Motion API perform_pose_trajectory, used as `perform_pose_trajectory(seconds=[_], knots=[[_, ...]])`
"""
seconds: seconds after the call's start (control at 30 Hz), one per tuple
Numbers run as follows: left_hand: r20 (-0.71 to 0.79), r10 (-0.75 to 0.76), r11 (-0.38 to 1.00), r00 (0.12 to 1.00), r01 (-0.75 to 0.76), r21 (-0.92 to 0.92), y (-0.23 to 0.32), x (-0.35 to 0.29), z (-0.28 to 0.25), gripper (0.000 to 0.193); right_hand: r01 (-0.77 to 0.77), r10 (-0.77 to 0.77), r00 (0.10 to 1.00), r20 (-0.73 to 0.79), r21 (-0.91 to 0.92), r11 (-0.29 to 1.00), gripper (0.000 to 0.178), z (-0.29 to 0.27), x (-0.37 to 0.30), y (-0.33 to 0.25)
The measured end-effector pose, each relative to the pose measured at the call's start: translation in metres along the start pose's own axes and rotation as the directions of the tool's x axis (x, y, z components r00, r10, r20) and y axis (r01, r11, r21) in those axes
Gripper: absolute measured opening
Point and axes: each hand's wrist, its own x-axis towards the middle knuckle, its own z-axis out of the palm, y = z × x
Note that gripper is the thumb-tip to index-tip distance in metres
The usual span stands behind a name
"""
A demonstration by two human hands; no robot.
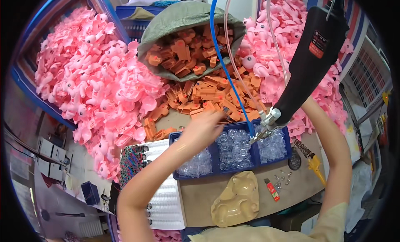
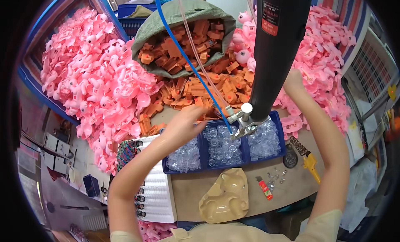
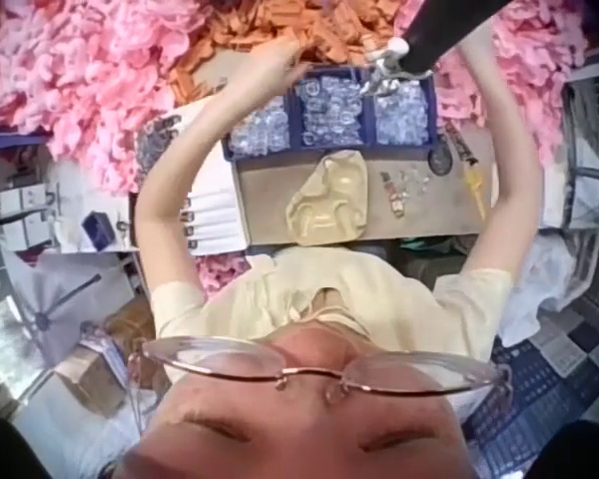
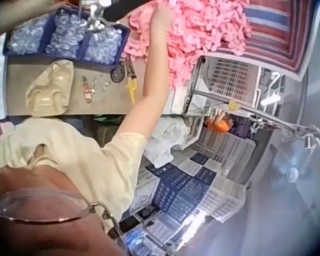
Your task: Assembling and soldering electronic components into plastic pony toys at a factory workbench.
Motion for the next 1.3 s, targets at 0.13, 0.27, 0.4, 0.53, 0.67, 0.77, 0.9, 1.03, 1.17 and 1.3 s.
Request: perform_pose_trajectory(seconds=[0.13,0.27,0.4,0.53,0.67,0.77,0.9,1.03,1.17,1.3], knots=[[-0.018,0.113,0.824,0.993,-0.084,0.561,-0.028,0.092,0.072,0.038,0.028,-0.048,0.969,-0.241,-0.088,0.996,0.025,-0.085,-0.026,-0.012],[0.191,-0.324,0.759,0.927,0.134,0.638,-0.039,0.088,0.064,0.054,-0.137,0.140,0.990,0.026,-0.100,0.986,0.020,-0.191,-0.093,-0.067],[0.103,-0.265,0.823,0.959,0.169,0.543,-0.046,0.059,0.047,0.038,-0.487,0.288,0.798,0.530,0.283,0.826,0.018,-0.246,-0.177,-0.121],[-0.243,0.028,0.915,0.970,0.073,0.396,-0.105,0.023,0.051,0.025,-0.810,0.085,0.504,0.859,0.436,0.393,0.023,-0.218,-0.241,-0.176],[-0.370,-0.156,0.949,0.916,0.243,0.201,-0.127,-0.002,0.037,0.034,-0.921,-0.071,0.374,0.925,0.361,-0.146,0.034,-0.178,-0.275,-0.233],[-0.522,-0.256,0.940,0.814,0.335,0.062,-0.157,-0.034,0.025,0.037,-0.674,-0.184,0.405,0.896,0.428,0.603,0.034,-0.190,-0.256,-0.248],[-0.675,-0.343,0.916,0.653,0.391,-0.088,-0.142,-0.060,0.001,0.034,0.140,-0.320,0.914,0.248,0.549,0.824,0.053,-0.174,-0.257,-0.281],[-0.371,-0.637,0.625,0.676,0.171,-0.761,-0.060,-0.077,-0.014,0.038,0.253,-0.434,0.858,0.274,0.509,0.823,0.066,-0.132,-0.288,-0.296],[-0.108,-0.664,0.291,0.739,0.123,-0.949,0.052,-0.139,-0.023,0.038,0.023,-0.323,0.916,0.237,0.774,0.633,0.075,-0.134,-0.273,-0.293],[0.003,-0.697,0.098,0.717,0.099,-0.990,0.116,-0.173,0.009,0.038,-0.616,-0.266,0.772,0.577,0.574,-0.540,0.067,-0.161,-0.236,-0.319]])
